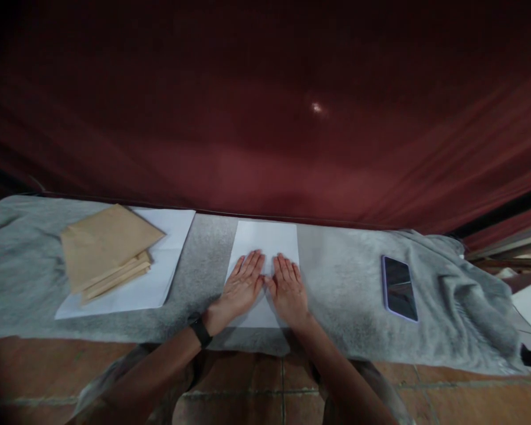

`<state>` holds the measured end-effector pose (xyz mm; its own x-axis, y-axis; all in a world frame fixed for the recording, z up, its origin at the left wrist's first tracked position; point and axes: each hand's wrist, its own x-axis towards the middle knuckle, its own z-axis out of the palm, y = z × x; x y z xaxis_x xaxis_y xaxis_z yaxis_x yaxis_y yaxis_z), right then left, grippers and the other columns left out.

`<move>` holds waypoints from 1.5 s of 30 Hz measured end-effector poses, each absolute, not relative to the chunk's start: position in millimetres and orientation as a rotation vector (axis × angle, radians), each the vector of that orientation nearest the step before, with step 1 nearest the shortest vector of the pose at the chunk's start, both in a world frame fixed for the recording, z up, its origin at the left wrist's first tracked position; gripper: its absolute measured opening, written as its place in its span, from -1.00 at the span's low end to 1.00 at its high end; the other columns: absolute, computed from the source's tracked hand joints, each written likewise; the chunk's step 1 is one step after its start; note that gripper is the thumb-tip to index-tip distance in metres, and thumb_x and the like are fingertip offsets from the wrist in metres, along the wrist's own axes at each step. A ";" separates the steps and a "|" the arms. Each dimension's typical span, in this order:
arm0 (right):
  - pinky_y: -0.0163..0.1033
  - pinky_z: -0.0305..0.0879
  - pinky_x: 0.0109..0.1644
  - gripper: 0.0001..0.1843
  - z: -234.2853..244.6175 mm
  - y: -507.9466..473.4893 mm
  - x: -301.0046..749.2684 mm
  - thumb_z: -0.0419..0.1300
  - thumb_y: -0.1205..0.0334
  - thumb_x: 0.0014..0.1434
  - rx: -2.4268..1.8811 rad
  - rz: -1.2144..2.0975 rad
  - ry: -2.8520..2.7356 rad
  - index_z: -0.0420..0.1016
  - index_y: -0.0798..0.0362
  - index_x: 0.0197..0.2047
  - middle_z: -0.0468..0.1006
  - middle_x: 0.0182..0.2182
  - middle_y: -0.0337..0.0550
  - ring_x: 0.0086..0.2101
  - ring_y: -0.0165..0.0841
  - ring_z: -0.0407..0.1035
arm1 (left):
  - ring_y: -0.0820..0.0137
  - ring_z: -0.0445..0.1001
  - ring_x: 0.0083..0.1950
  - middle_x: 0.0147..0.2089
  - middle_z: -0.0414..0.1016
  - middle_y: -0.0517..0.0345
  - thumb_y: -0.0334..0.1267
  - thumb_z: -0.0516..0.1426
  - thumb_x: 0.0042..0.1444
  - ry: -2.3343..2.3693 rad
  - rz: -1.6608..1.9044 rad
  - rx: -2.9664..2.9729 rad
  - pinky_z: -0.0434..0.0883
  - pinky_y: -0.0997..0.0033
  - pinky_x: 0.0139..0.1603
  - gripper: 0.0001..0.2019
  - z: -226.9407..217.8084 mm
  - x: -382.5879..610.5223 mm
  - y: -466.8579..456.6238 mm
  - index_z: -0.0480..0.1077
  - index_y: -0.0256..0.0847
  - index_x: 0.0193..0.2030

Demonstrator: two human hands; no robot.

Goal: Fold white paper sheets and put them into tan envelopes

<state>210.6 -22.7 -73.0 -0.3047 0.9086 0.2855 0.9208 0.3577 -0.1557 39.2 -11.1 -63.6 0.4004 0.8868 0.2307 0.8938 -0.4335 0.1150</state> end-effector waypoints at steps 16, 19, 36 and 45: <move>0.19 0.01 0.41 -0.34 -76.9 -2.3 225.3 -0.27 0.01 0.51 -1.796 -0.164 -2.109 0.13 0.23 0.46 0.29 0.36 0.19 0.35 -0.03 0.15 | 0.12 0.08 0.53 0.47 0.17 -0.24 -0.15 -0.17 0.42 -1.958 -0.375 -2.335 0.02 -0.02 0.53 -0.42 -55.6 17.7 16.8 0.11 -0.44 0.46; 0.14 0.05 0.41 -0.36 -73.8 2.8 217.4 -0.26 0.03 0.51 -1.717 -0.105 -2.126 0.08 0.17 0.49 0.24 0.39 0.14 0.39 -0.09 0.09 | 0.19 0.07 0.53 0.48 0.18 -0.14 -0.18 -0.15 0.42 -1.819 -0.498 -2.457 0.07 0.00 0.52 -0.44 -55.1 31.3 17.5 0.09 -0.34 0.48; 0.08 -0.02 0.45 -0.38 -76.5 23.2 197.0 -0.22 0.06 0.51 -1.725 -0.044 -2.165 0.18 0.24 0.44 0.21 0.40 0.14 0.41 -0.12 0.04 | 0.20 0.03 0.54 0.50 0.12 -0.20 -0.27 -0.17 0.39 -1.840 -0.404 -2.511 0.06 0.01 0.52 -0.45 -63.7 49.6 36.8 0.14 -0.46 0.44; 0.10 0.00 0.42 -0.38 -81.8 22.7 207.9 -0.20 0.05 0.50 -1.731 -0.086 -2.142 0.12 0.21 0.47 0.20 0.41 0.14 0.39 -0.11 0.07 | 0.21 0.04 0.54 0.50 0.12 -0.13 -0.20 -0.15 0.40 -1.944 -0.421 -2.376 0.02 0.01 0.53 -0.42 -69.3 32.5 38.2 0.03 -0.33 0.51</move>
